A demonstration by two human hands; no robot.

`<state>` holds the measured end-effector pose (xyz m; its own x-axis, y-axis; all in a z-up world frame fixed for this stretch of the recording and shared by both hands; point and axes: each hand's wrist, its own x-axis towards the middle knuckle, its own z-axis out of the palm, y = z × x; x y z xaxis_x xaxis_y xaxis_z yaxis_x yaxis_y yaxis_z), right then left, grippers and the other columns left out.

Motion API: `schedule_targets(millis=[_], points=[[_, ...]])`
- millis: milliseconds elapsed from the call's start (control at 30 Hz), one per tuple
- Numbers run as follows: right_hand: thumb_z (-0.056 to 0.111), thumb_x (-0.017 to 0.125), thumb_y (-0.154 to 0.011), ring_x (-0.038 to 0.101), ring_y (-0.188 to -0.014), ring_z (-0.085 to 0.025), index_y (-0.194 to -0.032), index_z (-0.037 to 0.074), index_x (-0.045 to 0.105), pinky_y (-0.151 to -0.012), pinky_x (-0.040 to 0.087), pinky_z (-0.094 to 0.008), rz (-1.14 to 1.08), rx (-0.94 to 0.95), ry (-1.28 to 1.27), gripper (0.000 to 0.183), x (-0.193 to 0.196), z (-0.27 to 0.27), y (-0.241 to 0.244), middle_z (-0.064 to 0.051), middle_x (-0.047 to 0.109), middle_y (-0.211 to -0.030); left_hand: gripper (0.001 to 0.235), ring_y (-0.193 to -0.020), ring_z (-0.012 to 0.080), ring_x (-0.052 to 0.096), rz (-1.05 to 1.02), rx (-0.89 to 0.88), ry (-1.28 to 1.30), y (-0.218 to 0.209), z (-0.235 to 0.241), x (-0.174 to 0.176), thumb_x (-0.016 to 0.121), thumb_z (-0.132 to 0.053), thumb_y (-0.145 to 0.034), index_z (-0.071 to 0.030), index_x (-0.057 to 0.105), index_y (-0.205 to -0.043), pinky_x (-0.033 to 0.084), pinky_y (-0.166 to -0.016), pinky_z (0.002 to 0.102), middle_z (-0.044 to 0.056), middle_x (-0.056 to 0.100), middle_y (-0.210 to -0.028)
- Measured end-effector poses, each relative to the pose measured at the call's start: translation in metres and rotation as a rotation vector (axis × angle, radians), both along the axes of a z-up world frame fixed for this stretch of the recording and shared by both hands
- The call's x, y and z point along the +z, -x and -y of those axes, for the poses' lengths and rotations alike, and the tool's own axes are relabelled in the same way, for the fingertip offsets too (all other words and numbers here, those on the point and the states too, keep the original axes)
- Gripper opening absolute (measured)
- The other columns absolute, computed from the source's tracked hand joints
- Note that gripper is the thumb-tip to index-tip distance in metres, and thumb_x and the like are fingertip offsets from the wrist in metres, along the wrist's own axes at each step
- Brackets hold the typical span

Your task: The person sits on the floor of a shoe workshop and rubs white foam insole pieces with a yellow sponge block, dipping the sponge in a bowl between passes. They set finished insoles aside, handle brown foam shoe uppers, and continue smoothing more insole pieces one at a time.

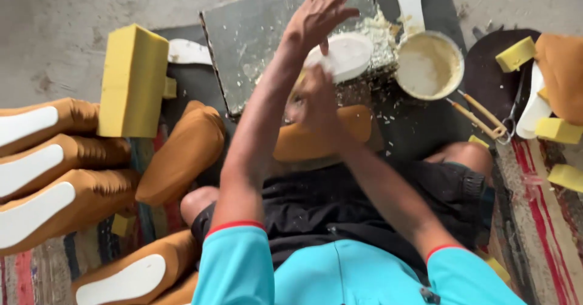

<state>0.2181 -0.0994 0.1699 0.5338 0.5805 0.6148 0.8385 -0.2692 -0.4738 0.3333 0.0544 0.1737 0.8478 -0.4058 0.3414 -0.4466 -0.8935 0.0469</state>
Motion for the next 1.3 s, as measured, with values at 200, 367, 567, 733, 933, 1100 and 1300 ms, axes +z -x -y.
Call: schedule_targets(millis=[200, 367, 567, 733, 933, 1100, 1300], points=[[0.019, 0.081, -0.069, 0.054, -0.116, -0.036, -0.109, 0.009, 0.073, -0.096, 0.04, -0.053, 0.002, 0.223, 0.091, 0.042, 0.017, 0.048, 0.065, -0.018, 0.058, -0.123, 0.066, -0.14, 0.036, 0.039, 0.026, 0.089, -0.049, 0.043, -0.039, -0.041, 0.087, -0.028, -0.072, -0.015, 0.064, -0.132, 0.033, -0.116, 0.055, 0.014, 0.052, -0.141], [0.016, 0.082, -0.084, 0.055, -0.107, -0.028, -0.134, 0.011, 0.076, -0.095, 0.04, -0.051, 0.025, -0.025, 0.14, 0.05, 0.013, 0.083, 0.03, -0.011, 0.064, -0.128, 0.06, -0.14, 0.041, 0.037, 0.058, 0.149, 0.047, 0.18, -0.052, 0.039, 0.093, -0.025, -0.061, -0.014, 0.077, -0.117, 0.032, -0.116, 0.054, 0.015, 0.054, -0.143], [0.013, 0.077, -0.084, 0.057, -0.12, -0.034, -0.124, 0.015, 0.074, -0.096, 0.045, -0.048, 0.121, -0.13, 0.131, 0.04, 0.022, 0.062, 0.007, -0.023, 0.065, -0.125, 0.031, -0.138, 0.0312, 0.036, -0.059, 0.237, 0.083, 0.21, -0.044, 0.039, 0.091, -0.032, -0.064, -0.024, 0.084, -0.093, 0.031, -0.113, 0.043, 0.004, 0.054, -0.138], [0.011, 0.074, -0.088, 0.056, -0.111, -0.046, -0.119, -0.014, 0.056, -0.099, 0.043, -0.053, 0.31, -0.404, -0.029, 0.044, -0.041, 0.145, -0.068, -0.031, 0.059, -0.116, 0.017, -0.134, 0.0295, 0.035, -0.174, 0.232, 0.122, 0.208, -0.04, 0.056, 0.089, -0.031, -0.063, -0.026, 0.083, -0.077, 0.029, -0.11, 0.046, -0.002, 0.055, -0.134], [0.018, 0.07, -0.099, 0.062, -0.126, -0.035, -0.136, 0.001, 0.057, -0.115, 0.047, -0.046, -0.173, -0.259, -0.168, 0.043, 0.024, 0.123, -0.066, -0.018, 0.065, -0.132, 0.021, -0.125, 0.0319, 0.049, 0.374, 0.523, 0.462, 0.261, -0.019, 0.09, 0.092, -0.019, -0.078, -0.02, 0.083, -0.096, 0.038, -0.104, 0.043, 0.003, 0.067, -0.115], [0.036, 0.085, -0.093, 0.053, -0.13, -0.044, -0.144, 0.006, 0.062, -0.109, 0.041, -0.056, -0.044, -0.158, 0.132, 0.064, 0.029, 0.086, -0.053, -0.028, 0.055, -0.142, 0.017, -0.113, 0.025, 0.053, 0.281, 0.735, 0.64, 0.343, 0.003, 0.111, 0.082, -0.004, -0.088, -0.009, 0.079, -0.104, 0.045, -0.094, 0.037, 0.004, 0.069, -0.102], [0.035, 0.08, -0.094, 0.059, -0.119, -0.032, -0.147, 0.01, 0.055, -0.098, 0.052, -0.042, -0.217, 0.034, -0.212, 0.064, 0.045, 0.089, -0.013, -0.021, 0.044, -0.148, 0.019, -0.106, 0.0237, 0.053, 0.284, 0.679, 0.741, 0.368, 0.031, 0.13, 0.079, 0.0, -0.084, -0.006, 0.079, -0.103, 0.041, -0.098, 0.034, 0.003, 0.071, -0.096]])
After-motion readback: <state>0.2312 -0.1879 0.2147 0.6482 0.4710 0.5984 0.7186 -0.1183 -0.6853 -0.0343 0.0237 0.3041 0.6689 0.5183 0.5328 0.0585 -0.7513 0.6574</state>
